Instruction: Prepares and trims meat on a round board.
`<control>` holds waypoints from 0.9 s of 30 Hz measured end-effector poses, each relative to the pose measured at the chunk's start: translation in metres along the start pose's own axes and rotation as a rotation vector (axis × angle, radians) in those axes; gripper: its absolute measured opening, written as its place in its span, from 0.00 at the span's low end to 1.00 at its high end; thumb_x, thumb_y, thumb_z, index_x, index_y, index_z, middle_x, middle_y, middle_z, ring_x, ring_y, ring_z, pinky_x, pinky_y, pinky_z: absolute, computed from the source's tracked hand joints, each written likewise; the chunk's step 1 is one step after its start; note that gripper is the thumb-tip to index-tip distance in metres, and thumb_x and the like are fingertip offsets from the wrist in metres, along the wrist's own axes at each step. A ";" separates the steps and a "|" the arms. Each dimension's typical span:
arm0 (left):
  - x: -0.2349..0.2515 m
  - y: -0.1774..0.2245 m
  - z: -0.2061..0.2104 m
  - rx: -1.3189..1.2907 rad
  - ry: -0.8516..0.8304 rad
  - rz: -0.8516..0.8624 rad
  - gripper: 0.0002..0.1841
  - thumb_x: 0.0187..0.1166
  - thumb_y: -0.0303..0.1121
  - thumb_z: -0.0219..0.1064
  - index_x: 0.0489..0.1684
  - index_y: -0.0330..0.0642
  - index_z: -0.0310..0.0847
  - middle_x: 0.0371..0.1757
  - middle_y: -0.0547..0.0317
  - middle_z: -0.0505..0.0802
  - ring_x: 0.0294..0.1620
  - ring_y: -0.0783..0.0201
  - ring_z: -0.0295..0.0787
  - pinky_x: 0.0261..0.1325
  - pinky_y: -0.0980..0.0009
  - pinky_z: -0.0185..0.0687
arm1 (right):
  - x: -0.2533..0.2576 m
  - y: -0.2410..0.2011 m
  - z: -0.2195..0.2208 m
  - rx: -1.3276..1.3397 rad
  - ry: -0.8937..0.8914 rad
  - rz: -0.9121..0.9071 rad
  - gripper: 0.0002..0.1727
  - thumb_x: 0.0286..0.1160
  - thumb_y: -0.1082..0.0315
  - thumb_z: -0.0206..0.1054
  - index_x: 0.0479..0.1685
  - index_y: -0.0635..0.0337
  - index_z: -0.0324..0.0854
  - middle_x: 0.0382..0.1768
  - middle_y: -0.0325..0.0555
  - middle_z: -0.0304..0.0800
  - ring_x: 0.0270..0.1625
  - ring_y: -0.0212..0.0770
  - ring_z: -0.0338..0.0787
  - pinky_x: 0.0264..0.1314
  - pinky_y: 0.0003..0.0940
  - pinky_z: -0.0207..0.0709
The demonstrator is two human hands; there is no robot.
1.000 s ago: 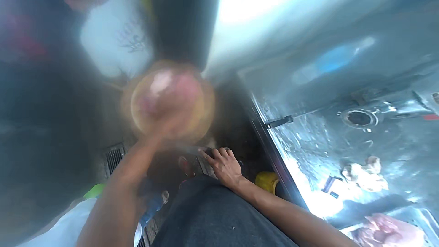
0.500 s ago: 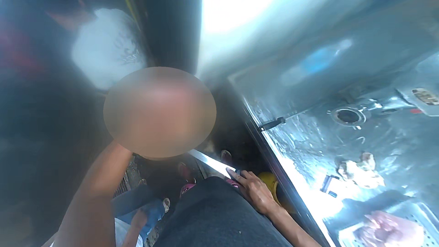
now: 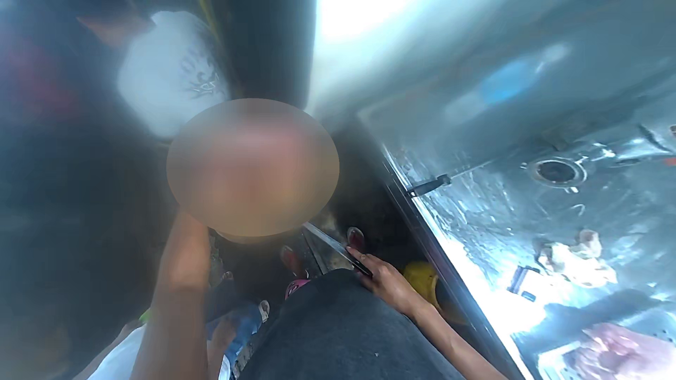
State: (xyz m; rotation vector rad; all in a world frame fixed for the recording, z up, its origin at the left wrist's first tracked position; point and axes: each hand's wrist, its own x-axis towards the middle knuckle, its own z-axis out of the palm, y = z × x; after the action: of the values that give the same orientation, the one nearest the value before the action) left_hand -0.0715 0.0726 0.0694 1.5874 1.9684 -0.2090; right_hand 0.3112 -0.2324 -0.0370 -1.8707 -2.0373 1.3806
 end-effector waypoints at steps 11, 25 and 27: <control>0.022 -0.100 0.085 -0.883 0.491 -0.189 0.16 0.79 0.31 0.68 0.61 0.34 0.85 0.51 0.45 0.93 0.47 0.55 0.93 0.54 0.53 0.91 | 0.052 -0.020 -0.004 0.138 -0.141 0.046 0.37 0.80 0.66 0.60 0.93 0.40 0.62 0.65 0.53 0.89 0.62 0.50 0.90 0.69 0.54 0.80; -0.076 -0.003 0.033 -0.112 0.251 0.631 0.16 0.84 0.24 0.61 0.65 0.46 0.87 0.67 0.53 0.90 0.67 0.56 0.88 0.71 0.48 0.84 | 0.057 -0.015 -0.005 0.504 -0.092 0.092 0.30 0.82 0.65 0.58 0.86 0.52 0.67 0.47 0.46 0.89 0.34 0.39 0.88 0.39 0.40 0.85; -0.066 -0.022 0.102 0.102 0.146 0.712 0.23 0.83 0.23 0.60 0.74 0.53 0.83 0.79 0.55 0.83 0.83 0.53 0.75 0.84 0.45 0.70 | 0.056 -0.011 -0.001 0.543 -0.048 0.055 0.30 0.82 0.65 0.57 0.85 0.54 0.65 0.50 0.44 0.90 0.35 0.37 0.89 0.38 0.37 0.86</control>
State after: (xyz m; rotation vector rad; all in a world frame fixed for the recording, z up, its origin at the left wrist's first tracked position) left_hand -0.0490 -0.0370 0.0165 2.3083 1.3830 0.0989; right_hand 0.2879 -0.1849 -0.0580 -1.6671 -1.4253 1.7766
